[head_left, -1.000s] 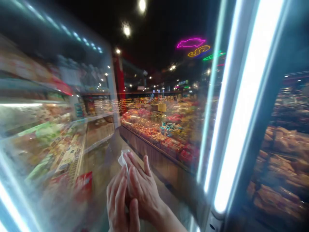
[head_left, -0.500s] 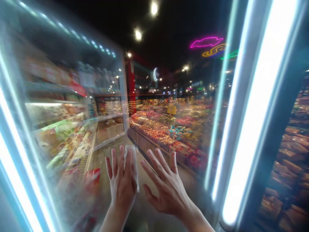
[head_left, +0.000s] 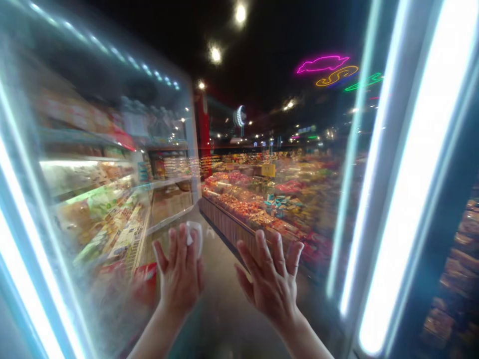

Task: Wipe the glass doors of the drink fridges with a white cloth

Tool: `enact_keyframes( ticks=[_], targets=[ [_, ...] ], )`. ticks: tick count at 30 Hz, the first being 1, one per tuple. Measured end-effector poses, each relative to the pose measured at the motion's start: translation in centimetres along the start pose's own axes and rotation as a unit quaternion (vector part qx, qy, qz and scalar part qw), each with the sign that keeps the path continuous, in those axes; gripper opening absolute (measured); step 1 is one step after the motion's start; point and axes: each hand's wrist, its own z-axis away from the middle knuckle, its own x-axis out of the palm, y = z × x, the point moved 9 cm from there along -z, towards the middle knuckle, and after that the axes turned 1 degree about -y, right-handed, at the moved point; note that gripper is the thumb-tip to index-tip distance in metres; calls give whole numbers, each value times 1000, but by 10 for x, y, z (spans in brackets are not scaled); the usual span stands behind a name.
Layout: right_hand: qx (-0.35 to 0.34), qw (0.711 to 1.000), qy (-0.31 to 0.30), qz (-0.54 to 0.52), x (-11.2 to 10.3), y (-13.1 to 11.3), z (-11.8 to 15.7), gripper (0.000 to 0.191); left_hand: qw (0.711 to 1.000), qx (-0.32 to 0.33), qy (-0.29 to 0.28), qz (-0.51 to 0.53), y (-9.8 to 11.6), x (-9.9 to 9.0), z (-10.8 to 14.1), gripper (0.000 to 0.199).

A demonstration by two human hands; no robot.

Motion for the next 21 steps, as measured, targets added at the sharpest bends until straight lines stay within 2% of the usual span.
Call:
enact_keyframes(
  ticks=[3,5,7,9,12,15,19,21],
  targets=[
    [11,1000,-6,10,4,8,5,68,1000,-5,2,26,-50,-7,2,75],
    [17,1000,-12,11,3,10,6,72,999,15,-8,46,-65,-9,14,73],
    [21,1000,-15,18,0,7,5,77,996,66,-22,53,-60,-11,31,66],
    [25,999,-18,28,-2,-2,4,80,991,118,-35,49,-45,-12,49,55],
    [66,997,-31,31,4,-12,11,84,988,146,-50,31,-30,-11,60,49],
    [102,994,-28,20,15,-19,33,90,991,126,-51,1,-42,-14,53,59],
    [94,995,-32,13,28,-17,56,92,997,24,-42,-54,-94,-29,40,85],
    [93,995,-37,1,30,-8,60,92,997,-24,-39,-65,-107,-35,41,88]
  ],
)
